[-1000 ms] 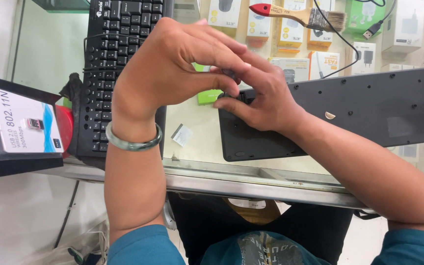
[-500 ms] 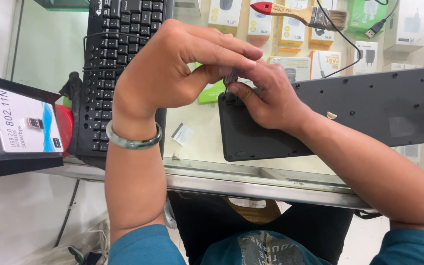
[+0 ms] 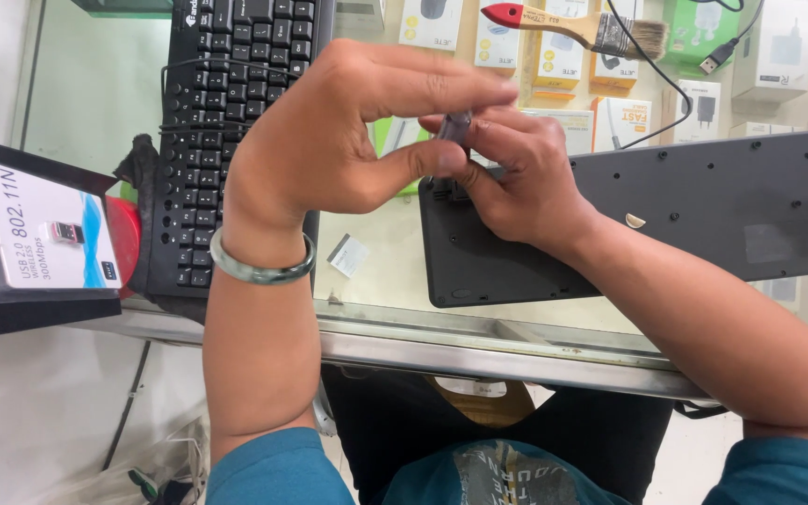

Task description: The person uses a screwdriver to tighten screws on the back of a black computer keyboard. They systematically move from one screw to the next, securing the keyboard's casing.

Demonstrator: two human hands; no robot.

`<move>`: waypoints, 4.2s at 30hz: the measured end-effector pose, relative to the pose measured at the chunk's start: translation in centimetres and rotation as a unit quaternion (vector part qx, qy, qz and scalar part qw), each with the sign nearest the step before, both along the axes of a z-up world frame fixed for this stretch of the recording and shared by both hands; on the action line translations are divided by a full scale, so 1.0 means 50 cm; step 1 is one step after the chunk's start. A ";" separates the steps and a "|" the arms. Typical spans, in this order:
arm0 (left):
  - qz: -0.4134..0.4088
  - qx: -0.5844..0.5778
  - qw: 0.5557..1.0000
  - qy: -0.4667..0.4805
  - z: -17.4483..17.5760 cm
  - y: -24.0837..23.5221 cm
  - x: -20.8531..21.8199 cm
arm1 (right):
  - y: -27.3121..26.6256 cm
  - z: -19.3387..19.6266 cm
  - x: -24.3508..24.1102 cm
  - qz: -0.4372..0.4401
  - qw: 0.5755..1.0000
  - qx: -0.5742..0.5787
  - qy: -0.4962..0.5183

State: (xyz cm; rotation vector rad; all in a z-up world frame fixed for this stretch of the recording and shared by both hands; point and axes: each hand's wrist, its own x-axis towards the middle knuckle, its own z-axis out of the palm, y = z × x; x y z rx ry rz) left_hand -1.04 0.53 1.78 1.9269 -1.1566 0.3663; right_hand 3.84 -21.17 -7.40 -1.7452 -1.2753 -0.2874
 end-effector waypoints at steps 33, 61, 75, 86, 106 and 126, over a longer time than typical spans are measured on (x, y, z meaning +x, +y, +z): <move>0.197 -0.066 0.944 -0.257 -0.054 0.026 0.034 | -0.264 0.107 0.146 -0.187 0.963 -0.190 0.027; 0.228 -0.062 0.947 -0.219 -0.085 -0.023 0.043 | -0.423 0.092 0.136 -0.166 0.910 -0.376 0.057; 0.016 -0.132 0.991 -0.022 -0.036 -0.077 0.011 | -0.326 0.078 0.036 -0.206 0.887 -0.405 -0.081; -0.091 -0.120 0.989 0.000 -0.028 -0.066 0.005 | -0.084 0.025 -0.134 -0.084 0.981 -0.173 0.030; -0.152 -0.052 0.972 0.169 -0.029 -0.024 0.005 | -0.058 -0.016 -0.131 -0.033 0.996 -0.086 0.001; -0.155 0.040 0.945 0.286 -0.005 -0.009 -0.016 | -0.046 -0.032 -0.140 -0.034 0.999 0.005 -0.012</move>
